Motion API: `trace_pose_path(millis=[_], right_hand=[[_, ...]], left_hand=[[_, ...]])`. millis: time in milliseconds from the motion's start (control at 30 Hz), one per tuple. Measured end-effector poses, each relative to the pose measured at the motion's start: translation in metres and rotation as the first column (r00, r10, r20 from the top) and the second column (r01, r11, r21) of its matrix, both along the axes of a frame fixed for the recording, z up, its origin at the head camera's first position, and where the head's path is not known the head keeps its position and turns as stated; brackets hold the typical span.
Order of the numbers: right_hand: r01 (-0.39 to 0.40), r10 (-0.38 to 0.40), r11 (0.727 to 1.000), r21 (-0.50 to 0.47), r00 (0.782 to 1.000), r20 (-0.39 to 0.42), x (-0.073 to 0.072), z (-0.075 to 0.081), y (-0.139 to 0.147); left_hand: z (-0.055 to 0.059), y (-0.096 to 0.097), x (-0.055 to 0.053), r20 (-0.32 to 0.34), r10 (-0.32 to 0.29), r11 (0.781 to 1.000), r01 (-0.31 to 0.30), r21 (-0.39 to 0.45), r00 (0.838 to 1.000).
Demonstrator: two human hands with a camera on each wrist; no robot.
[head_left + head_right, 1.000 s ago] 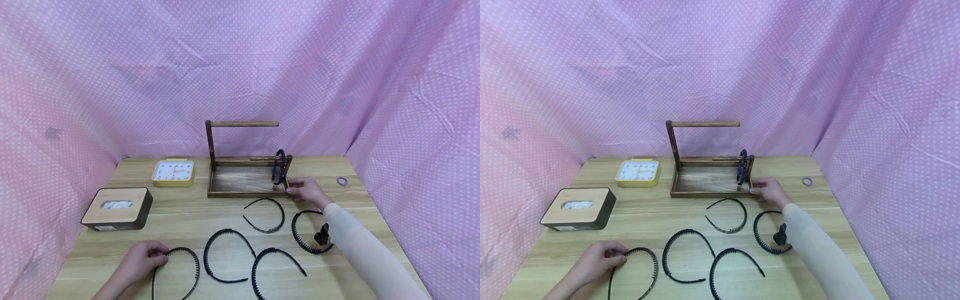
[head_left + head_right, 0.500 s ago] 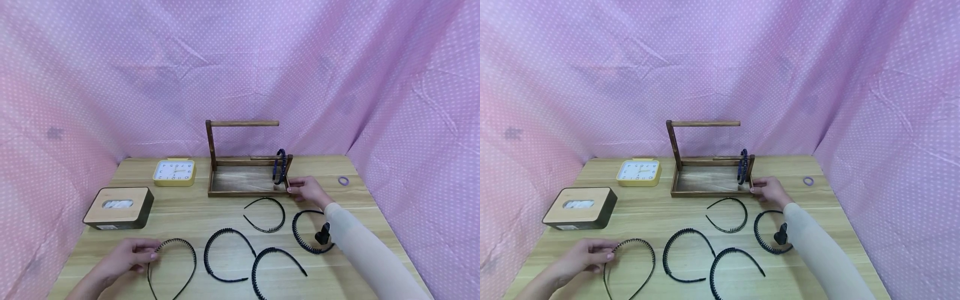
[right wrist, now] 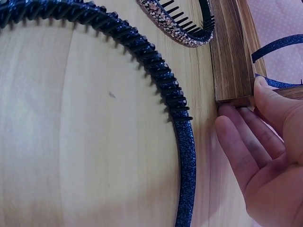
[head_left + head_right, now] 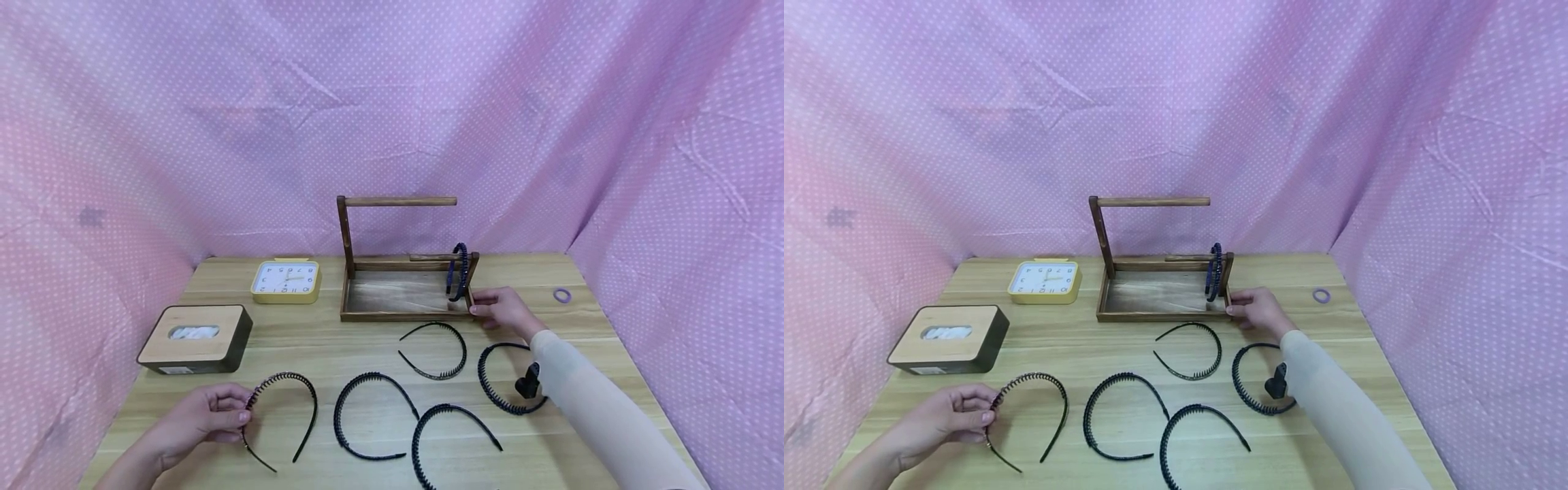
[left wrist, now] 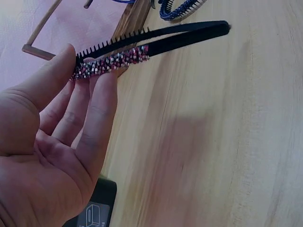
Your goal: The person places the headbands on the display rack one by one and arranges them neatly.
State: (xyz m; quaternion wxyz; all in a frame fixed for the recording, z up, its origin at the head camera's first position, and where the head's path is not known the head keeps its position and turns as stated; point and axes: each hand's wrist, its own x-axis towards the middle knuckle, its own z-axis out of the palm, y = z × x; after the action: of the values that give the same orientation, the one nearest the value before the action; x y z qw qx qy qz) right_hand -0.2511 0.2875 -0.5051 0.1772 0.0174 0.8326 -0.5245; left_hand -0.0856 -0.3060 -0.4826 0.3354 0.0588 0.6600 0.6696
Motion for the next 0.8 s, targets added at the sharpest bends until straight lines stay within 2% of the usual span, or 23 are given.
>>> trace_pose_path(millis=[333,400,500,600,667,800], right_hand=[[0.001,-0.001,1.000,0.008,1.000,-0.002,0.000,-0.001,0.000],[0.005,-0.005,1.000,0.010,1.000,0.002,0.000,-0.001,-0.001],[0.001,-0.001,1.000,0.016,1.000,0.006,0.001,-0.001,-0.001],[0.018,-0.018,1.000,0.014,1.000,0.013,0.000,-0.001,0.000],[0.015,-0.015,1.000,0.012,1.000,0.013,0.000,-0.001,0.001],[0.018,-0.018,1.000,0.004,1.000,0.020,-0.001,-0.002,0.002]], left_hand=[[0.006,0.003,0.000,-0.040,-0.009,1.000,0.011,0.028,0.999],[0.009,0.003,0.001,-0.059,-0.009,1.000,0.011,0.026,0.998],[0.015,0.006,0.001,-0.130,-0.012,1.000,0.011,-0.005,0.991],[0.024,0.012,-0.002,-0.237,0.012,0.998,-0.026,-0.055,0.971],[0.031,0.018,-0.006,-0.310,0.040,0.994,-0.069,-0.080,0.950],[0.044,0.036,-0.017,-0.399,0.101,0.981,-0.159,-0.114,0.911]])
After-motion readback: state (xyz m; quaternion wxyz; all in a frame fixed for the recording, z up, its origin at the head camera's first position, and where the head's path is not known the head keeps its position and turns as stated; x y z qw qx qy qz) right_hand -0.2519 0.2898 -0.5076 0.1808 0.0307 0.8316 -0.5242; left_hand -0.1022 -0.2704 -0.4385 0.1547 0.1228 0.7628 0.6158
